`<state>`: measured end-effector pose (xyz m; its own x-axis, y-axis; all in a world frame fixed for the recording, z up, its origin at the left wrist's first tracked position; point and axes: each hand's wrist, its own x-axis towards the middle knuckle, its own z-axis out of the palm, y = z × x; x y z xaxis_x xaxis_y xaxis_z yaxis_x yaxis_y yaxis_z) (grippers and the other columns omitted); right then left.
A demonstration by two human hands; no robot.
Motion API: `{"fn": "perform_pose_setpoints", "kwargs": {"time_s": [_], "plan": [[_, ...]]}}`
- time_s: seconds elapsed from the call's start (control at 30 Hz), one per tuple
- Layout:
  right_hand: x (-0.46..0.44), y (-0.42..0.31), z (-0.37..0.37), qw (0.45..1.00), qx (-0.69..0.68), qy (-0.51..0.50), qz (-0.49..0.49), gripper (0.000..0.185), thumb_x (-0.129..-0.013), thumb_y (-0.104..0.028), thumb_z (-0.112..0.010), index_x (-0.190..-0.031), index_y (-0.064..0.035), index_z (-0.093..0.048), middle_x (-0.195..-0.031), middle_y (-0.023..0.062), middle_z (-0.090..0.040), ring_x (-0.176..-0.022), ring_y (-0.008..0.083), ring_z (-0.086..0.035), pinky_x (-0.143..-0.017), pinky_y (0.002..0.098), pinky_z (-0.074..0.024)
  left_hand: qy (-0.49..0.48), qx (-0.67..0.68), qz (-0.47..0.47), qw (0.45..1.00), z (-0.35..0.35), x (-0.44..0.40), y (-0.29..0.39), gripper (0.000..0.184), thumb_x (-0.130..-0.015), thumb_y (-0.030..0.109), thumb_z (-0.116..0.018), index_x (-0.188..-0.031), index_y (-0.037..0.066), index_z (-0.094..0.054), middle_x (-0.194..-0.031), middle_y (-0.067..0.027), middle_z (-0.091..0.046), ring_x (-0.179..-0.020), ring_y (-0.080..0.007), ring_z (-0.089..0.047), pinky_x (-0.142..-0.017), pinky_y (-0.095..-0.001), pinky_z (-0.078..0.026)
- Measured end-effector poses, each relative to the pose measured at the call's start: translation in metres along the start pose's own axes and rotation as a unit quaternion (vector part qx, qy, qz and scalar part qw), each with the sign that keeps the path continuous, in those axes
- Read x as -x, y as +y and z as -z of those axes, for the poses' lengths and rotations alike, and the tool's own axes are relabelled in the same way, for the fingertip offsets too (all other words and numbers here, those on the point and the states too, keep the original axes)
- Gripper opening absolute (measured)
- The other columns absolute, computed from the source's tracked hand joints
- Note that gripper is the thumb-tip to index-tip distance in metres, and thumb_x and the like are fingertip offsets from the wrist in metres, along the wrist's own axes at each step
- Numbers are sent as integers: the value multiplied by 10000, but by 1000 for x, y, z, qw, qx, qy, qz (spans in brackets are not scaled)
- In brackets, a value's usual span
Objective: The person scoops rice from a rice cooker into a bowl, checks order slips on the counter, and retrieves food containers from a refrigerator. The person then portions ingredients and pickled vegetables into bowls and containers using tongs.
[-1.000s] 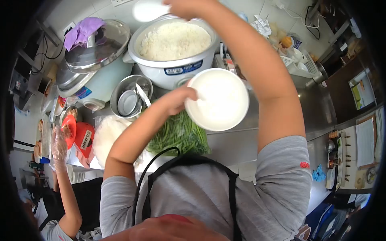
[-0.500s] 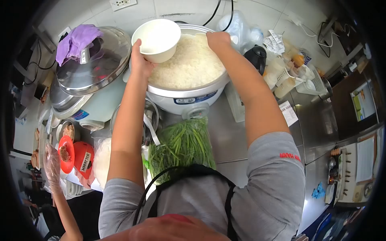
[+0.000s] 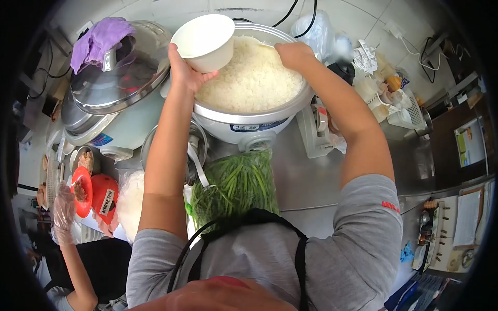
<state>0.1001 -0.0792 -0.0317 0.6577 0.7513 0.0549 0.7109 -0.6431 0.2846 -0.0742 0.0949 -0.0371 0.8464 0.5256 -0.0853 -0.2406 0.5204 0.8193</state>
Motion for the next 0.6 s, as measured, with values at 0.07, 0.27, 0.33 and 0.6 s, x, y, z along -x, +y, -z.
{"fn": "perform_pose_setpoints", "kwargs": {"time_s": [0.07,0.27,0.33,0.6], "plan": [[13,-11,4,1000,-2,-10,20,254,-750,-65,-422,-989,-95,-502,-832,109,-599,-806,273,-578,-656,390,-461,1,-6,-11,1000,4,-5,-2,714,-774,633,-164,-1267,121,-238,-1276,-134,-289,-1108,-342,-356,-810,-532,-334],[50,-41,14,993,-2,-78,93,243,-756,-170,-496,-990,-105,-497,-811,120,-594,-773,282,-579,-646,389,-457,17,-16,-17,1000,5,-4,-2,741,-762,644,-227,-1272,106,-233,-1277,-144,-288,-1106,-343,-358,-816,-528,-330],[62,-46,27,989,-28,-103,98,261,-766,-158,-457,-1018,-101,-494,-818,131,-592,-766,283,-577,-654,386,-449,8,-26,-17,999,7,-7,-3,748,-760,646,-232,-1273,102,-232,-1274,-143,-294,-1104,-339,-360,-818,-521,-334],[51,-40,-7,923,-229,-61,302,312,-716,-93,-434,-1018,-98,-510,-741,119,-579,-664,235,-574,-570,358,-448,92,-137,-89,982,8,-14,-7,790,-684,458,-571,-1210,-43,-260,-1193,-209,-367,-1088,-308,-388,-794,-418,-399]]}}
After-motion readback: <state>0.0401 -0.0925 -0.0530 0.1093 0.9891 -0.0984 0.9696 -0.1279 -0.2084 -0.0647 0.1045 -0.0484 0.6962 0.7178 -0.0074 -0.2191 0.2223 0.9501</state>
